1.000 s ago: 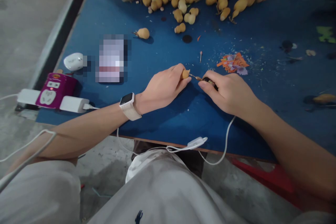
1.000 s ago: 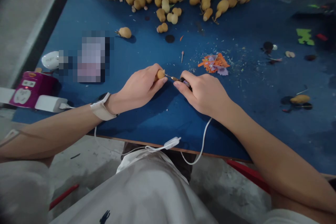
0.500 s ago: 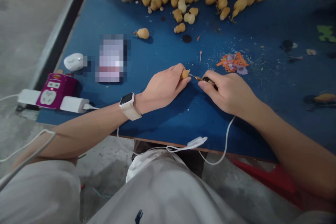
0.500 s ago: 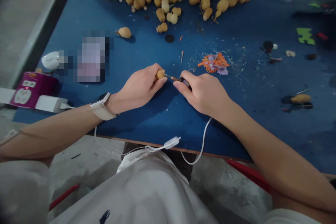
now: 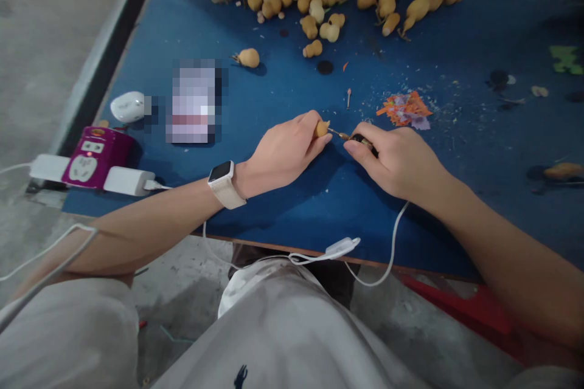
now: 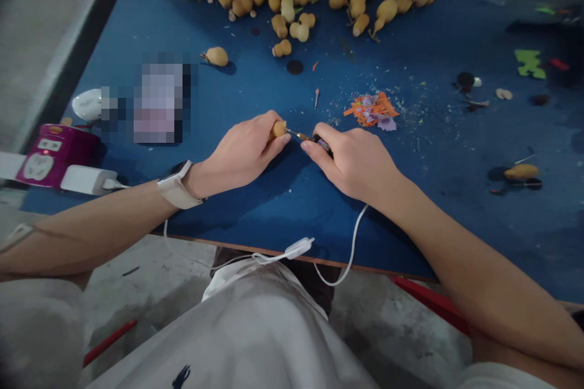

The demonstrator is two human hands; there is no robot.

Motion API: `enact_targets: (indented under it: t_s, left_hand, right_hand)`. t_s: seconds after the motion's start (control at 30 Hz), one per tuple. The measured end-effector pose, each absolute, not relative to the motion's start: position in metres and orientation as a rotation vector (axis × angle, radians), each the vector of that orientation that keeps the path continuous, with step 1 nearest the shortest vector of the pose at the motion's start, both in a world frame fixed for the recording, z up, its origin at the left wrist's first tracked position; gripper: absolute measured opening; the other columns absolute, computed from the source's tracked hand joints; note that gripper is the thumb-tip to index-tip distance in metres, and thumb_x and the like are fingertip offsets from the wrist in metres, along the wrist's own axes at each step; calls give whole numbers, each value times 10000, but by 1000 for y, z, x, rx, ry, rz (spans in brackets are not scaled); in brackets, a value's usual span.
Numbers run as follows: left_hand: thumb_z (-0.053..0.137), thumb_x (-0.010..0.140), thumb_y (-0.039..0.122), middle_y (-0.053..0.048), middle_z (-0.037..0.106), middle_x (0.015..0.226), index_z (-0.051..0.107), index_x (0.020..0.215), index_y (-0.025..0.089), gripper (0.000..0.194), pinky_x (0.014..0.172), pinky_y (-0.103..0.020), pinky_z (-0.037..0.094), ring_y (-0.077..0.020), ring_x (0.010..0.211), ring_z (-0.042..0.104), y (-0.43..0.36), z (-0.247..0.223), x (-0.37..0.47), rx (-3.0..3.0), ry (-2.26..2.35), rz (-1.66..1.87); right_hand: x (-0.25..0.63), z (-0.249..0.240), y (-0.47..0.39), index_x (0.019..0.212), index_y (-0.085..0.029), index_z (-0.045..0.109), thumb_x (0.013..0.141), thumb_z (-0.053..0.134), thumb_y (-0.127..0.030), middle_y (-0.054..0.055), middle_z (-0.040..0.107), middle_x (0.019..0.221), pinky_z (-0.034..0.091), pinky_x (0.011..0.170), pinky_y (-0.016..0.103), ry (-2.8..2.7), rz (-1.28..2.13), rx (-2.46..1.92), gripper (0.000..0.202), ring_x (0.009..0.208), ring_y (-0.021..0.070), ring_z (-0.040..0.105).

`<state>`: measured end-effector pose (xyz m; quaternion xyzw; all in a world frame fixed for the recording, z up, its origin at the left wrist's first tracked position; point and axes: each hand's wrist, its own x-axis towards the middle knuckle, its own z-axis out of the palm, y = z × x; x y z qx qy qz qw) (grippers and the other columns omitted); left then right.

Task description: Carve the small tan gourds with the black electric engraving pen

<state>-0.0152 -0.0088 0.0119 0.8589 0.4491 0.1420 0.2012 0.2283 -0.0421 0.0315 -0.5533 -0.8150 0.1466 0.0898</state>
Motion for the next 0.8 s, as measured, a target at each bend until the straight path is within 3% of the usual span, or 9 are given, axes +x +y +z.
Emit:
enact_targets:
  t_s: [0.8]
  left_hand:
    - [534,1200,277,-68,706,979,522,1071,229,138,716,-358,484,-222,793,671,-8,13,-15,2413,1262,371]
  right_hand:
    - [227,32,-42,989,-274,642,1151,480,-495,-8,496,564,326,655,373,-2410,465,-1658,318,578,271,567]
